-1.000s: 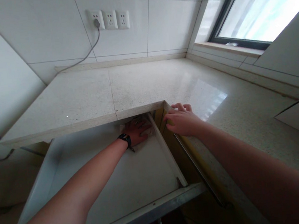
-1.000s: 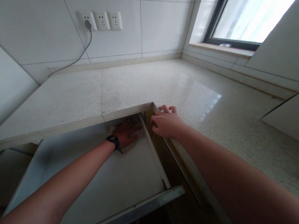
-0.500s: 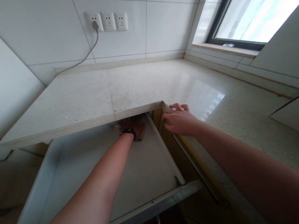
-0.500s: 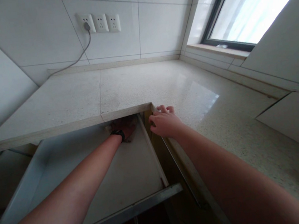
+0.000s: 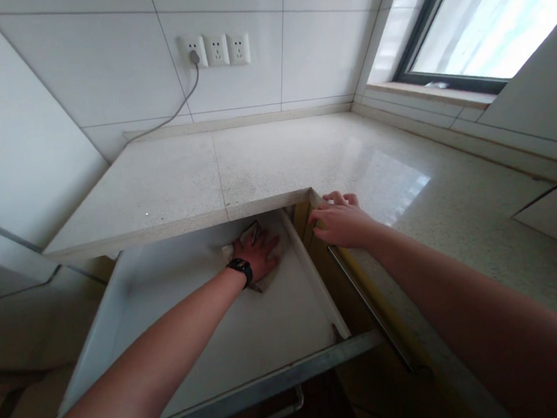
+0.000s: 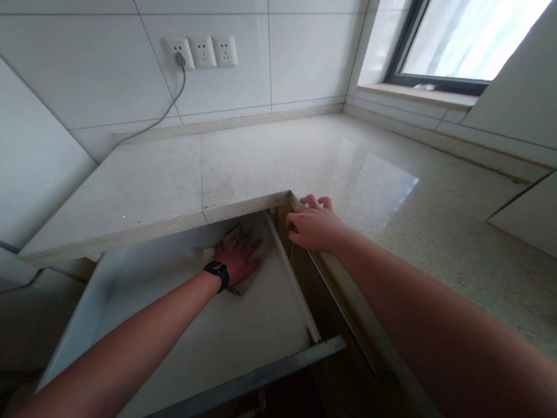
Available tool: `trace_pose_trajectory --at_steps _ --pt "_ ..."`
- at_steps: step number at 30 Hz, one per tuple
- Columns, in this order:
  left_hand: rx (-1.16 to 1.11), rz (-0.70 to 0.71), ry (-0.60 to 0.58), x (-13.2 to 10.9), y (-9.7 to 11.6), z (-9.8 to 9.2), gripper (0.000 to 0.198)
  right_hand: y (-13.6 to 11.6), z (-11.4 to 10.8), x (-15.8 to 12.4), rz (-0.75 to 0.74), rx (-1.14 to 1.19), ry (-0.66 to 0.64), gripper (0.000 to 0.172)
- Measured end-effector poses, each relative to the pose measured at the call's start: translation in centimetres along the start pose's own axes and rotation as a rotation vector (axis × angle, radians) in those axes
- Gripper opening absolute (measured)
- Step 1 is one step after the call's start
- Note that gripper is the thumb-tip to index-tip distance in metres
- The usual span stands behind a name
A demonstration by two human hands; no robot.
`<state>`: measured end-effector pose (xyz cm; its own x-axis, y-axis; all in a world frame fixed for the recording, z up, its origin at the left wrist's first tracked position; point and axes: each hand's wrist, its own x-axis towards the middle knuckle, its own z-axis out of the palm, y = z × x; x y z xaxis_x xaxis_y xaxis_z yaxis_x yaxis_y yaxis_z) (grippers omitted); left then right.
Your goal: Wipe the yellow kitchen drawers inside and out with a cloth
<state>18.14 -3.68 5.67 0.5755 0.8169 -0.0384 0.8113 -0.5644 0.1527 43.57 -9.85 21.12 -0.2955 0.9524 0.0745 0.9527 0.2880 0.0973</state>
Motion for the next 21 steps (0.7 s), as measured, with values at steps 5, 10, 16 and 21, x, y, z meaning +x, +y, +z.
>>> trace_pose_trajectory --at_steps 5,10,16,21 --pt "0.002 0.098 -0.002 -2.8 0.5 0.4 0.071 0.1 0.0 0.1 0.004 0.005 -0.004 0.031" --pt "0.016 0.189 -0.055 -5.0 0.1 0.2 0.072 0.2 0.1 0.1 -0.011 0.028 0.001 0.030" --pt "0.028 0.238 -0.034 -6.7 -0.2 -0.4 0.071 0.2 0.1 0.1 -0.008 0.020 0.008 0.031" --pt "0.038 0.253 -0.013 -7.2 0.0 -0.6 0.069 0.1 0.0 0.0 -0.008 -0.001 -0.007 0.032"
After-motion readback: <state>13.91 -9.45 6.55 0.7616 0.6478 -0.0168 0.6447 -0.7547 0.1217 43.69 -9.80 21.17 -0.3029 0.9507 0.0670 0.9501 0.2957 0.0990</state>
